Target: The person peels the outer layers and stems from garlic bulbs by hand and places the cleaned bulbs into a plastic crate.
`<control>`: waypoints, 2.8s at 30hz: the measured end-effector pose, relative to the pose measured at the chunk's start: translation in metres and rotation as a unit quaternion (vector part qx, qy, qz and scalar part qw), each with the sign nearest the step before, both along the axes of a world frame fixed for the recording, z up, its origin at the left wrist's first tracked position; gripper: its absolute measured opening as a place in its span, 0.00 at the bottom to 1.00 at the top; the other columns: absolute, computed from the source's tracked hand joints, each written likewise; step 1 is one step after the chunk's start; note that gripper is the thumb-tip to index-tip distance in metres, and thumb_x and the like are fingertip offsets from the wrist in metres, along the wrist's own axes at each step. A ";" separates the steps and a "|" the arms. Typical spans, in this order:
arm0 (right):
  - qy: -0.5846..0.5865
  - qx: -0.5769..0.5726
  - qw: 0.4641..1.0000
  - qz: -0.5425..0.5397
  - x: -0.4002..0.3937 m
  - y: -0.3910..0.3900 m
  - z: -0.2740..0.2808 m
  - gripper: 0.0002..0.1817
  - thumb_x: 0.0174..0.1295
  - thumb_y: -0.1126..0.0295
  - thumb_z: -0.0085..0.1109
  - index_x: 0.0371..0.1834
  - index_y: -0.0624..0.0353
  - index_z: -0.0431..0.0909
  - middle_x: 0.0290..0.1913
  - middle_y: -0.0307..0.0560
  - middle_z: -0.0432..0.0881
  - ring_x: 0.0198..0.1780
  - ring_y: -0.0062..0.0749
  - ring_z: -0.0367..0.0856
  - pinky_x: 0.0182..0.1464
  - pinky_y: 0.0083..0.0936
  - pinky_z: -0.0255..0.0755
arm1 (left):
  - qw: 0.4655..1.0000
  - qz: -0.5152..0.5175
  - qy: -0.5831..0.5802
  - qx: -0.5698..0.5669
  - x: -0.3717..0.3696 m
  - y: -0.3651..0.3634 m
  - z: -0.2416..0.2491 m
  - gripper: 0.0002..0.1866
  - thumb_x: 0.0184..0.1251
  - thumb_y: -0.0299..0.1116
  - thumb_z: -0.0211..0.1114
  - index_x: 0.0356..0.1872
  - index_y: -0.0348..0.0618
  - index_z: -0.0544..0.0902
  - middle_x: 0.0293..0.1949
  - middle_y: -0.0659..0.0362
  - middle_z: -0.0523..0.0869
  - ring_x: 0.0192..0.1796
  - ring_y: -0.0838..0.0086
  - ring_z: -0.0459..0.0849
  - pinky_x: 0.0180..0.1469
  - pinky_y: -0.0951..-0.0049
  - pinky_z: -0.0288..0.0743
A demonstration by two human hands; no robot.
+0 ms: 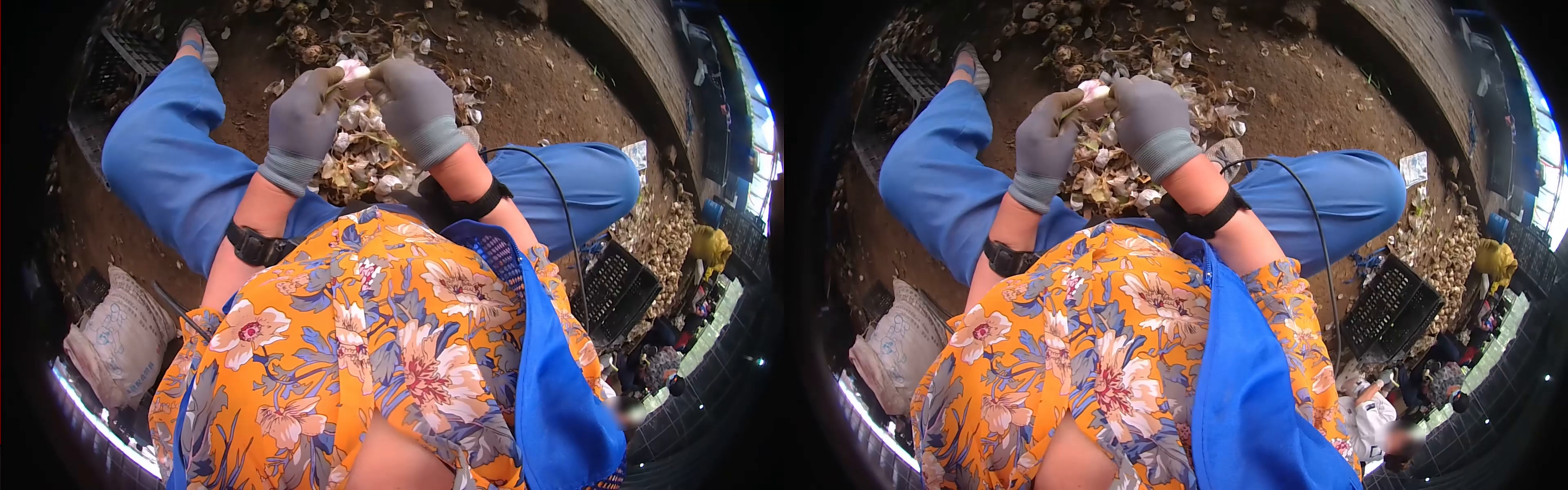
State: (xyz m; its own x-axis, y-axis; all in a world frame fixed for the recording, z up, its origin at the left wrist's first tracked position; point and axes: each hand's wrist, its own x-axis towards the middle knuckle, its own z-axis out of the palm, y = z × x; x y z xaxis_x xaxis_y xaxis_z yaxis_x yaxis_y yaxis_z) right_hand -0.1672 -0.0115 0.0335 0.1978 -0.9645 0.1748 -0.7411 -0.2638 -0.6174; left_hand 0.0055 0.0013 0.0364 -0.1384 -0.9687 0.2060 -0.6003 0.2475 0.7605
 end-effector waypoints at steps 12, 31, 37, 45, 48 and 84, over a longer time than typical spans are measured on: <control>0.137 0.038 0.981 -0.133 -0.042 -0.029 -0.028 0.08 0.56 0.67 0.60 0.35 0.58 0.78 0.36 0.54 0.81 0.39 0.49 0.81 0.42 0.39 0.75 | 0.946 0.023 0.280 0.161 0.001 0.000 -0.009 0.10 0.62 0.18 0.62 0.45 0.32 0.80 0.43 0.58 0.85 0.44 0.80 0.82 0.49 0.81 0.75; -0.029 0.000 0.996 -0.085 -0.055 -0.038 -0.012 0.11 0.63 0.69 0.60 0.47 0.60 0.81 0.40 0.42 0.84 0.41 0.27 0.81 0.45 0.25 0.74 | 0.666 0.051 0.672 0.318 0.012 -0.008 -0.018 0.08 0.68 0.24 0.59 0.47 0.44 0.79 0.37 0.55 0.84 0.30 0.77 0.81 0.29 0.82 0.77; -0.633 0.313 0.701 -0.101 -0.030 -0.037 -0.039 0.30 0.66 0.44 0.50 0.56 0.60 0.72 0.47 0.44 0.80 0.50 0.36 0.79 0.47 0.35 0.76 | 0.783 0.047 0.527 0.327 0.007 -0.009 -0.006 0.17 0.65 0.26 0.63 0.54 0.38 0.74 0.40 0.54 0.84 0.31 0.76 0.83 0.33 0.81 0.79; -0.868 0.317 0.380 0.047 -0.092 -0.165 -0.059 0.35 0.65 0.37 0.40 0.51 0.63 0.71 0.51 0.54 0.75 0.54 0.46 0.74 0.62 0.47 0.67 | 0.761 0.072 0.539 0.354 0.010 -0.012 -0.011 0.24 0.65 0.28 0.60 0.60 0.32 0.68 0.42 0.54 0.83 0.37 0.75 0.84 0.39 0.79 0.80; -0.783 0.125 0.607 -0.054 -0.088 -0.227 0.027 0.33 0.70 0.48 0.33 0.64 0.67 0.62 0.69 0.66 0.59 0.73 0.52 0.55 0.74 0.49 0.48 | 0.744 0.115 0.530 0.391 0.011 -0.014 -0.003 0.19 0.67 0.30 0.59 0.56 0.34 0.72 0.41 0.56 0.84 0.37 0.76 0.84 0.36 0.79 0.78; -0.529 0.377 0.759 0.036 0.011 -0.013 0.045 0.09 0.64 0.71 0.60 0.43 0.65 0.78 0.39 0.44 0.83 0.38 0.21 0.81 0.42 0.19 0.76 | 0.961 0.009 0.268 0.062 0.009 0.013 0.023 0.31 0.54 0.25 0.74 0.58 0.32 0.70 0.50 0.55 0.78 0.51 0.76 0.78 0.55 0.76 0.74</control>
State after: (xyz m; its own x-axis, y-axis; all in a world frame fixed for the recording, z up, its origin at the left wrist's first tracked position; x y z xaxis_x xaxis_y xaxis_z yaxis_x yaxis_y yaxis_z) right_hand -0.1560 -0.0240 0.0789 0.3891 -0.8622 -0.3244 0.2751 0.4448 -0.8523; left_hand 0.0141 0.0139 0.0590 -0.0278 -0.9917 0.1254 -0.1169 0.1278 0.9849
